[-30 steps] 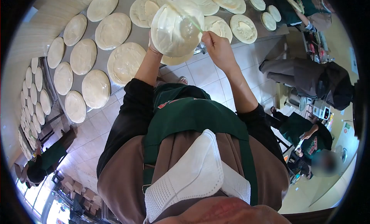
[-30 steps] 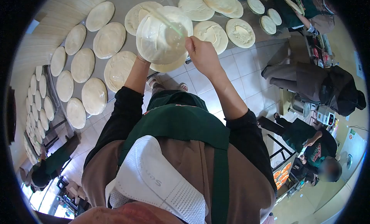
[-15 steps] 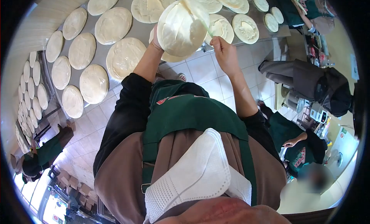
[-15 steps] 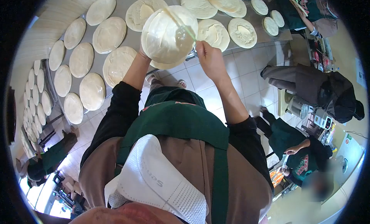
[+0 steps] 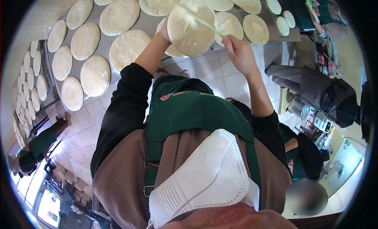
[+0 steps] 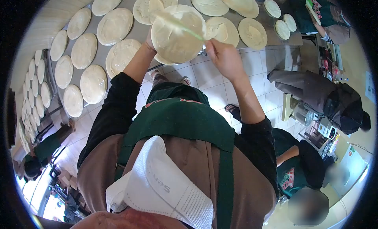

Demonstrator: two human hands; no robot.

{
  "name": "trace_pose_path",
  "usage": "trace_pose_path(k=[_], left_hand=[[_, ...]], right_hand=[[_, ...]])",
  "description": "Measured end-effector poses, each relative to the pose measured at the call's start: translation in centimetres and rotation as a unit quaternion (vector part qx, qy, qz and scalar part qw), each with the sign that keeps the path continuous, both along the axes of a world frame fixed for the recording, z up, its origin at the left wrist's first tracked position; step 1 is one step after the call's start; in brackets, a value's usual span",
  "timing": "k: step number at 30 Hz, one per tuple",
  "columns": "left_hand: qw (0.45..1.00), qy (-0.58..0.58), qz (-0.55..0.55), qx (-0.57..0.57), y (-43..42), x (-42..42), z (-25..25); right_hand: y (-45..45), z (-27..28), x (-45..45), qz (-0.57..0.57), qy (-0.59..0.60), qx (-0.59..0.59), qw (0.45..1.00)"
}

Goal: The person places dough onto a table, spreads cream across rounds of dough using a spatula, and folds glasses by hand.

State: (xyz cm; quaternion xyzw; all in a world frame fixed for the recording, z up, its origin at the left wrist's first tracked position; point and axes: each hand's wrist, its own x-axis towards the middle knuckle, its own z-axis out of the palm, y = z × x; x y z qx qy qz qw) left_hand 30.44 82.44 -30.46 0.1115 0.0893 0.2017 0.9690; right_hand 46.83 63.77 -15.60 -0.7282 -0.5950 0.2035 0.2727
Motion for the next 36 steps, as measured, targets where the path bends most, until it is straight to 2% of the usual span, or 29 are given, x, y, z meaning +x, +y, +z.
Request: trace_pose_path(k=[1, 4, 7, 9, 11, 13, 16, 18, 19, 21, 22, 25, 27, 29, 31, 33, 34, 36], left_hand=[[0.993, -0.09, -0.051, -0.058, 0.4, 0.0, 0.0], [0.985, -0.124, -0.105, -0.065, 0.9, 0.0, -0.1], [0.984, -0.153, -0.085, -0.033, 1.1, -0.3, -1.2], [0.985, -0.157, -0.074, -0.008, 1.3, -0.9, -0.2], [0.985, -0.162, -0.064, 0.018, 1.6, -1.3, 0.3], [0.997, -0.068, -0.045, -0.015, 1.8, -1.5, 0.4], [0.986, -0.135, -0.054, -0.081, 2.3, -1.6, 1.0], [0.985, -0.148, -0.047, -0.073, 2.5, -1.7, 1.2], [0.984, -0.16, -0.042, -0.068, 2.6, -1.8, 1.3], [0.986, -0.157, -0.016, -0.057, 2.4, -1.8, 1.7], [0.987, -0.152, 0.01, -0.05, 2.2, -1.8, 1.8], [0.988, -0.144, 0.018, -0.05, 2.2, -1.7, 1.5], [0.988, -0.151, 0.012, -0.041, 2.6, -1.3, -0.1], [0.987, -0.158, 0.006, -0.033, 2.6, -1.2, -0.6], [0.984, -0.173, 0.001, -0.033, 2.5, -1.5, 0.2], [0.981, -0.188, -0.005, -0.041, 2.7, -1.7, 0.4], [0.978, -0.203, -0.01, -0.048, 2.6, -1.8, 0.4], [0.978, -0.201, -0.002, -0.061, 2.9, -1.7, 0.5]], right_hand=[[0.3, 0.0, 0.2, 0.003, 0.001, -0.001, 1.0], [0.7, 0.1, 0.3, -0.004, -0.056, -0.012, 0.998], [0.5, 0.5, -0.1, 0.068, -0.096, -0.048, 0.992], [0.4, 0.7, 0.0, 0.137, -0.126, -0.02, 0.982], [0.3, 1.4, 0.0, 0.156, -0.134, -0.031, 0.978], [0.4, 2.0, 0.3, 0.174, -0.141, -0.042, 0.974], [0.7, 1.9, 1.6, 0.158, -0.084, -0.07, 0.981], [1.0, 0.8, 2.4, 0.063, 0.025, -0.014, 0.998], [1.1, 0.4, 2.5, 0.063, 0.024, -0.012, 0.998], [1.8, 0.2, 2.1, -0.072, 0.066, -0.019, 0.995], [2.0, -0.6, 2.1, -0.092, 0.073, -0.009, 0.993], [2.4, -2.6, 1.5, -0.091, 0.064, 0.025, 0.994], [2.8, -2.0, -0.4, -0.079, 0.048, 0.012, 0.996], [3.2, -0.3, -1.1, -0.031, -0.001, -0.061, 0.998], [2.9, 0.3, -0.8, -0.012, 0.008, -0.075, 0.997], [2.5, 0.8, -0.3, 0.07, 0.038, -0.075, 0.994], [2.3, 0.2, -0.1, 0.071, 0.039, -0.077, 0.994], [2.1, -1.1, 0.5, 0.0, 0.109, 0.018, 0.994]])
